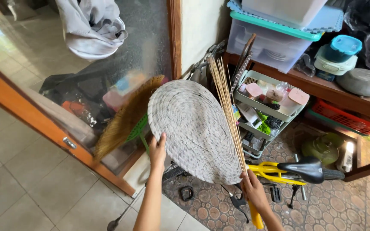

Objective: The person is using a broom to hit a rug to remove dust from it.

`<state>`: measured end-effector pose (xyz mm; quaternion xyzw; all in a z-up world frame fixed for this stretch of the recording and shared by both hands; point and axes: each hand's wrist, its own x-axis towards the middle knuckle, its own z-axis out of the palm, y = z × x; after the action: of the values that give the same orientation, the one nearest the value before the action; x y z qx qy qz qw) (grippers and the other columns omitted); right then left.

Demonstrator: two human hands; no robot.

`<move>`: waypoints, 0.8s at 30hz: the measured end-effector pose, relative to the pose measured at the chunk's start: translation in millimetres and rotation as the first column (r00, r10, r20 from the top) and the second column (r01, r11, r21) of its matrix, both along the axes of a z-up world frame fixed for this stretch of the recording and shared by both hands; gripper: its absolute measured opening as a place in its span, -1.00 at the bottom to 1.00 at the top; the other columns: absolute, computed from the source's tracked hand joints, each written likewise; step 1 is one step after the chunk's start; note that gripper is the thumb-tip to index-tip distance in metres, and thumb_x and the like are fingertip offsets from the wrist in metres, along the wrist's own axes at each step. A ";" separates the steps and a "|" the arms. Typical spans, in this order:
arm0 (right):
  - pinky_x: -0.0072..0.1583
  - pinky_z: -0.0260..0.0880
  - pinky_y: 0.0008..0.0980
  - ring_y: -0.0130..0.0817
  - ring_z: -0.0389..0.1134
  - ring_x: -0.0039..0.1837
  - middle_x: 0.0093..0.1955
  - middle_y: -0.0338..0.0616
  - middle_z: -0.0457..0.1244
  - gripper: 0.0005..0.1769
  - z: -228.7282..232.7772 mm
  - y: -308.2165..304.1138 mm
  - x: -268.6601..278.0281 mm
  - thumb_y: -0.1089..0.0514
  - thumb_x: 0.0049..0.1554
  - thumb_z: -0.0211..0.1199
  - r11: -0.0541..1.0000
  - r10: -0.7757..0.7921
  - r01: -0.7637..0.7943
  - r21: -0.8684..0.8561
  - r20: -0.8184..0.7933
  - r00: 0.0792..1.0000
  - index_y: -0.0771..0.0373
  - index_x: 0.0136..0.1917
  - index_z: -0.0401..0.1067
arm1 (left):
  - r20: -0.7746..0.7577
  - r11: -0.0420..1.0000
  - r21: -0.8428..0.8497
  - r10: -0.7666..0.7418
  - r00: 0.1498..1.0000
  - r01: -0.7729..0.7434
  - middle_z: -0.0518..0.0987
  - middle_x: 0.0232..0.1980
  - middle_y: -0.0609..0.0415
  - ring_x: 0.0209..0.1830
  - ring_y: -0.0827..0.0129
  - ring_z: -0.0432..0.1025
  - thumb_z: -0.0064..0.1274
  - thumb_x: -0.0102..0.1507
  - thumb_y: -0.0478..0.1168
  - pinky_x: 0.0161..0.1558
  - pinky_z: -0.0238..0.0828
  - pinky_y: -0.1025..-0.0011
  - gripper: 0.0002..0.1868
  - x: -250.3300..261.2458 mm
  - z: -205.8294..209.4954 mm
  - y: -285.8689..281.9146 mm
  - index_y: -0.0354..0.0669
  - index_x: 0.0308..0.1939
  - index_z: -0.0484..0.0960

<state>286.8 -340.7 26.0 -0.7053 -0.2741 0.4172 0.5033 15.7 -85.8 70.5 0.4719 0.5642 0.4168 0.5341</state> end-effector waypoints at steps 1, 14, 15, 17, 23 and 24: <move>-0.44 0.07 -0.44 -0.49 0.06 -0.51 -0.46 -0.25 0.09 -0.64 2.4 9.2 -0.2 -0.11 0.33 -0.05 1.000 -0.011 0.011 0.003 0.001 1.000 0.21 -0.06 0.30 | 0.001 1.000 0.003 -0.011 1.000 0.011 0.61 0.21 -0.02 0.21 0.23 0.46 -0.01 0.32 0.19 0.23 0.30 0.27 -0.42 1.5 -2.2 21.5 -0.15 0.22 0.57; -0.43 0.18 -0.32 -0.39 0.13 -0.53 -0.44 -0.18 0.17 -0.62 -8.6 73.8 -33.2 -0.16 0.33 -0.10 0.966 0.106 -0.040 -0.254 0.252 0.962 0.14 0.02 0.34 | 0.124 0.987 -0.140 -0.057 0.991 0.074 0.48 0.31 -0.15 0.28 0.19 0.37 0.05 0.20 0.40 0.28 0.26 0.13 -0.06 -13.2 -72.9 72.2 -0.19 0.43 0.31; -0.43 0.19 -0.32 -0.40 0.14 -0.53 -0.45 -0.18 0.18 -0.63 -9.6 74.3 -39.1 -0.15 0.33 -0.11 0.964 0.097 -0.027 -0.265 0.255 0.962 0.14 0.02 0.35 | 0.196 0.967 -0.249 0.003 0.981 0.047 0.48 0.32 -0.18 0.30 0.09 0.38 0.03 0.09 0.46 0.28 0.28 0.02 0.05 -17.8 -69.2 46.3 -0.12 0.47 0.26; -0.43 0.19 -0.32 -0.41 0.15 -0.53 -0.45 -0.19 0.17 -0.63 -10.6 73.6 -47.6 -0.15 0.33 -0.11 0.964 0.089 -0.026 -0.264 0.232 0.969 0.14 0.01 0.34 | 0.213 0.944 -0.308 -0.054 0.976 0.119 0.44 0.36 -0.18 0.36 0.08 0.35 0.06 0.08 0.45 0.33 0.24 -0.01 0.08 -18.8 -110.5 18.7 -0.09 0.49 0.19; -0.42 0.20 -0.36 -0.43 0.13 -0.51 -0.44 -0.22 0.15 -0.64 -5.6 78.2 -58.3 -0.13 0.35 -0.12 0.974 0.075 -0.051 -0.221 0.101 0.992 0.16 0.00 0.31 | 0.177 0.824 -0.472 -0.261 0.949 0.314 0.20 0.54 -0.07 0.53 0.12 0.16 0.17 0.09 0.36 0.42 0.11 -0.11 0.13 -2.6 -150.8 -19.3 0.11 0.59 -0.01; -0.42 0.20 -0.37 -0.43 0.12 -0.51 -0.44 -0.22 0.14 -0.64 -4.9 77.6 -60.0 -0.12 0.36 -0.13 0.976 0.075 -0.059 -0.212 0.066 0.995 0.16 0.00 0.30 | 0.182 0.804 -0.470 -0.314 0.932 0.363 0.11 0.58 -0.07 0.56 0.11 0.06 0.22 0.12 0.31 0.45 0.02 -0.12 0.14 0.8 -161.5 -20.0 0.15 0.62 -0.06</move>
<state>226.8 -263.0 21.1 -0.7597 -0.2708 0.4341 0.4013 16.5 -105.8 -91.0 0.3913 0.5326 0.1775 0.7292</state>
